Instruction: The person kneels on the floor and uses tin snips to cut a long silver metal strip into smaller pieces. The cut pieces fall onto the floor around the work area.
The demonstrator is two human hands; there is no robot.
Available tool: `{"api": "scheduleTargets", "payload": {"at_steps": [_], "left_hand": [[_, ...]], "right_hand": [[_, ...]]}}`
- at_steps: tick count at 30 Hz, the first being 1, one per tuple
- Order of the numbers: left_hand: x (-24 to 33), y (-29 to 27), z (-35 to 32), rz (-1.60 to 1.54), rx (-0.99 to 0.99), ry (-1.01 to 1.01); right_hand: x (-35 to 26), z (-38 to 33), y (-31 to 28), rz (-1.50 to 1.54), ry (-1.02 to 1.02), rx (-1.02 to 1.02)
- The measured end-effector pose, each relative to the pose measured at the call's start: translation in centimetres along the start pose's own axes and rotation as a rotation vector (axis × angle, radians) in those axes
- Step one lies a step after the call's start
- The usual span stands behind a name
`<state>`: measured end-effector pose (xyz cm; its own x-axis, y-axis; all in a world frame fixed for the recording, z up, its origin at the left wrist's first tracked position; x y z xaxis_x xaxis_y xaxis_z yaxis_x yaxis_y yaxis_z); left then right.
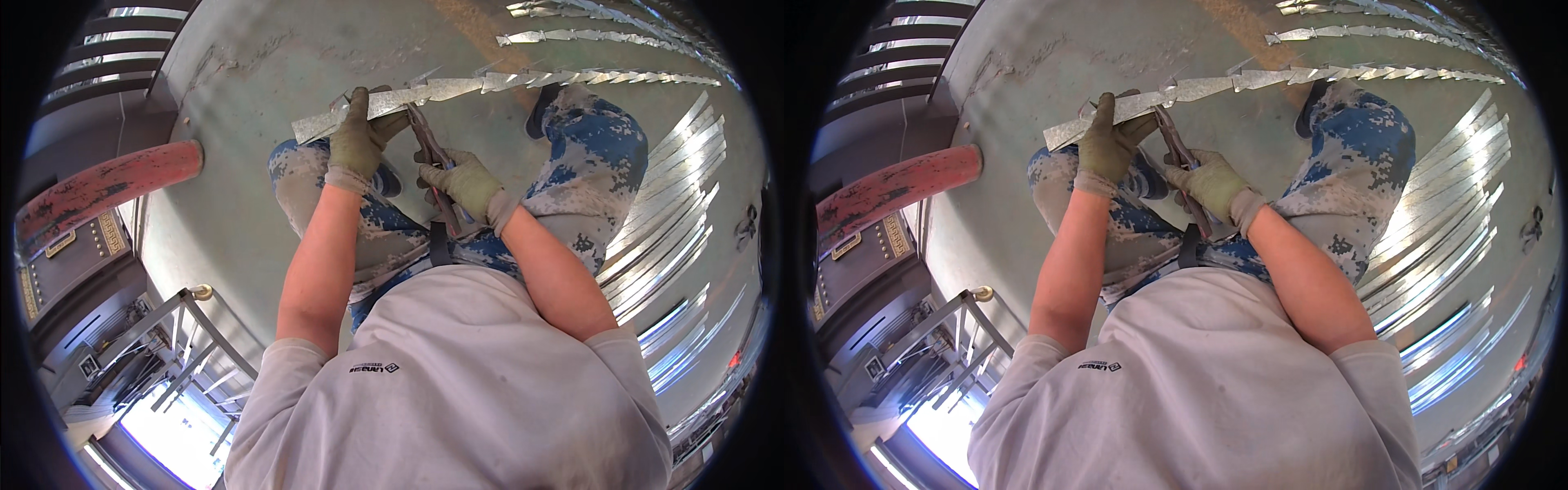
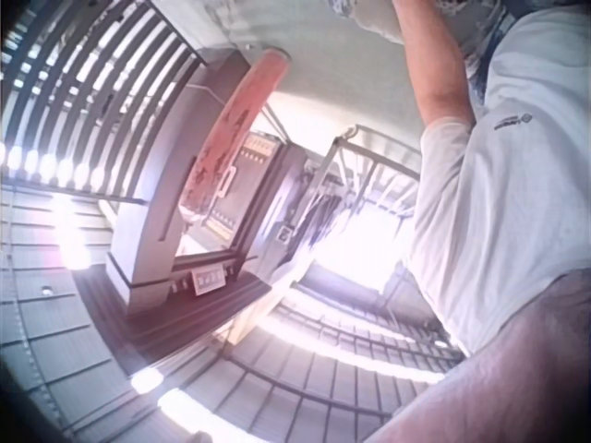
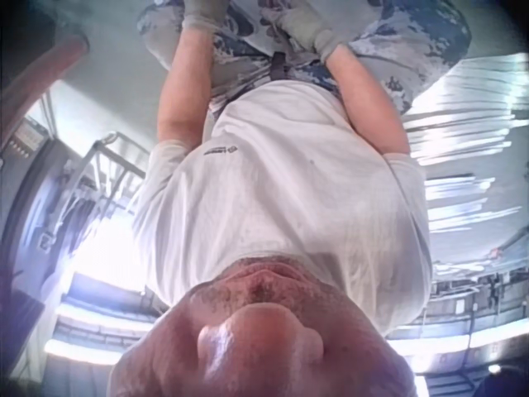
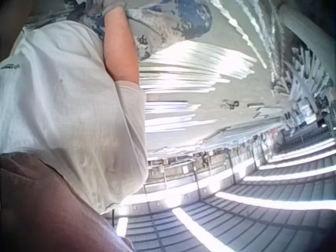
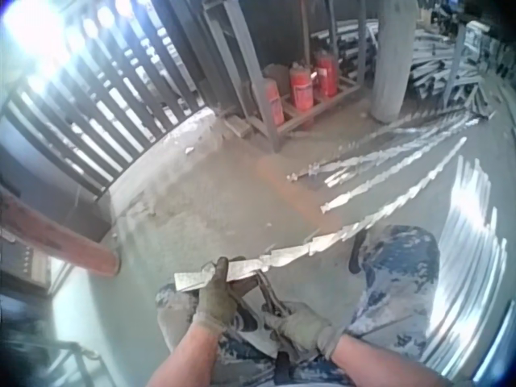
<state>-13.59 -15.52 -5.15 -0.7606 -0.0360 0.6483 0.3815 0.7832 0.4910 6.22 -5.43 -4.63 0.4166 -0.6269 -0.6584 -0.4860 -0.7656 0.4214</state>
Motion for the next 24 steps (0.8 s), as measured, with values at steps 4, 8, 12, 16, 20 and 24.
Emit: {"api": "scheduleTargets", "payload": {"at_steps": [4, 8, 12, 16, 20, 24], "left_hand": [[0.0, 0.2, -0.2, -0.018, -0.084, -0.005], [0.0, -0.5, 0.0, -0.086, -0.173, -0.023], [-0.1, -1.4, 0.6, -0.116, -0.213, -0.019], [-0.1, -1.7, 0.8, -0.160, -0.237, -0.034], [0.0, -2.2, 0.9, -0.255, -0.323, -0.060], [0.1, -1.5, 0.7, -0.215, -0.263, -0.038]], "right_hand": [[0.3, 0.2, -0.8, 0.070, 0.022, -0.035], [-0.1, 0.2, -1.4, 0.241, 0.080, -0.107], [0.3, 0.9, -2.2, 0.505, 0.166, -0.241], [-0.4, 0.6, -2.4, 0.658, 0.225, -0.357], [0.2, 1.0, -3.0, 0.768, 0.190, -0.491], [0.1, 0.9, -2.7, 0.819, 0.180, -0.521]]}}
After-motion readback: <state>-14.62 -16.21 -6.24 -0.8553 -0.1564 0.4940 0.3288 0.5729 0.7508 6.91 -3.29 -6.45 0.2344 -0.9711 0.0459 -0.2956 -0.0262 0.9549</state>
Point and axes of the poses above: each hand's wrist, its own z-axis towards the middle knuckle, its own y-axis out of the palm, x = y × z, the point moved 1 cm from there along z, towards the middle knuckle, and after that the axes turned 5 degrees about -y, right-handed, at the moved point
